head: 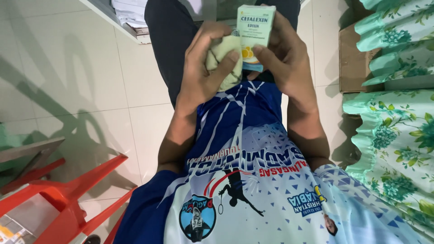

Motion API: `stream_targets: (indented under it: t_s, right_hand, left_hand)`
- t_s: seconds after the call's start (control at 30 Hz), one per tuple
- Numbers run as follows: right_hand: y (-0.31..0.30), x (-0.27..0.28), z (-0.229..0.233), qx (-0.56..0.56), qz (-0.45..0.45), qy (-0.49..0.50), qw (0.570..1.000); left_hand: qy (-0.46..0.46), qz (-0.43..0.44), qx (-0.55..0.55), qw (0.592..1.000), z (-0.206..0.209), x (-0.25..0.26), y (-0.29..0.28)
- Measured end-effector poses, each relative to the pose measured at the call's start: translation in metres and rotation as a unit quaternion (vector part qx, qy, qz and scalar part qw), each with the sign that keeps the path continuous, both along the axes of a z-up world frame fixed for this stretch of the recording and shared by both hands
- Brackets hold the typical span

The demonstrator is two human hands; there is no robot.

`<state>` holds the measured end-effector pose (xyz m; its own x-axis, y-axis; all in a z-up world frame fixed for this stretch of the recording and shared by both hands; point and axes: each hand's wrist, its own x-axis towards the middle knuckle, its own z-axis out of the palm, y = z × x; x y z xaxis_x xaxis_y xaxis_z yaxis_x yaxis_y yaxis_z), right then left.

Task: The person sits on the floor and wipes a small white box with a cloth. They rotate the box to clean different sides. Later, they place the box into a cabinet shelf and retrieve another box to wipe.

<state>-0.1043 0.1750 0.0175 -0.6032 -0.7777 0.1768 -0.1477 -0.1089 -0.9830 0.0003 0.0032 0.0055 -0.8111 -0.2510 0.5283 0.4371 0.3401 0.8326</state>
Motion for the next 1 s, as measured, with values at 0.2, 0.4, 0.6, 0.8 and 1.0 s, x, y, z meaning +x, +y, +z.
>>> stream_targets:
  t_s: [0.2,0.4,0.6,0.8,1.0]
  right_hand:
    - [0.017,-0.017,-0.009,0.011,0.138,0.012,0.990]
    - [0.008,-0.006,-0.005,0.002,0.085,0.019,0.996]
    - [-0.002,0.007,-0.004,-0.021,0.028,0.012,0.999]
    - [0.000,0.005,-0.006,-0.008,0.031,0.035,0.999]
    - [-0.008,0.013,-0.006,-0.037,-0.097,0.032,0.994]
  left_hand:
    - [0.000,0.036,0.164,0.986,-0.009,-0.001,0.002]
    - [0.022,-0.022,0.181,0.983,-0.012,-0.003,0.002]
    - [0.030,0.017,0.176,0.984,-0.005,0.000,0.005]
    - [0.024,0.054,0.147,0.987,-0.003,0.003,0.004]
    - [0.037,-0.026,0.017,0.999,-0.004,0.003,0.001]
